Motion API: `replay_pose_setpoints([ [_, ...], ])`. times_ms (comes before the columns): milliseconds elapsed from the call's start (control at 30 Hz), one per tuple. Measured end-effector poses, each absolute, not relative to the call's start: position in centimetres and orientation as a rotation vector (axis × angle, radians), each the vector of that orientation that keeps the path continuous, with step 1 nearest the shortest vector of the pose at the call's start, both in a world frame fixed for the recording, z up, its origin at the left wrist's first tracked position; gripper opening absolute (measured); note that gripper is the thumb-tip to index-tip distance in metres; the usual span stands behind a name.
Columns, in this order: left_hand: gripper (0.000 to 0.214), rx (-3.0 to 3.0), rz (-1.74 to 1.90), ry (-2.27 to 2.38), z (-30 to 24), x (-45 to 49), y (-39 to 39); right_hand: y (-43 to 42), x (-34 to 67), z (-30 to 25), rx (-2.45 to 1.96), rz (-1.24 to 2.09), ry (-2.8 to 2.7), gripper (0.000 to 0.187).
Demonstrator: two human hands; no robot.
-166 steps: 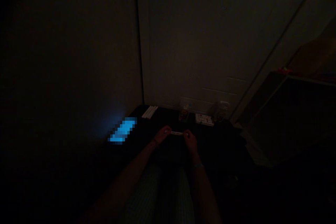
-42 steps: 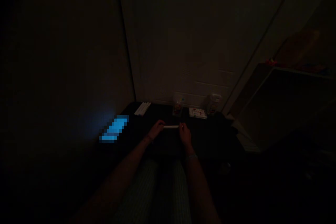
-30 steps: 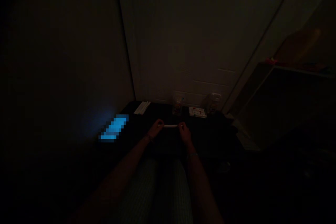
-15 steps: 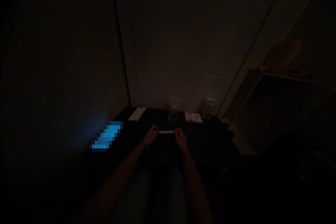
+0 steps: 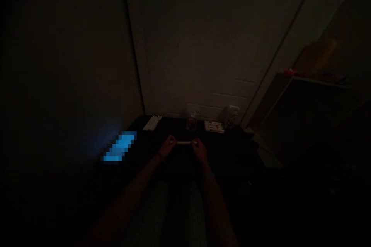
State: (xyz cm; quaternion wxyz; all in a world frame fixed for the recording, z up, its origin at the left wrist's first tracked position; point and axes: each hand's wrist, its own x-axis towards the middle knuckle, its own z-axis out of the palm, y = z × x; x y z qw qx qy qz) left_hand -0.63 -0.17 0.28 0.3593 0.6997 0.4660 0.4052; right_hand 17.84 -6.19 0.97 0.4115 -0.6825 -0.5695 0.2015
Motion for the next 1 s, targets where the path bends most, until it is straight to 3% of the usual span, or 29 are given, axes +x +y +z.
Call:
replay_pose_setpoints([
  [1000, 0.024, 1.781, 1.043, 1.173, 0.84, -0.34, -0.67, -5.74, 18.23, 0.42, -1.753, 0.483, -1.445, 0.030],
])
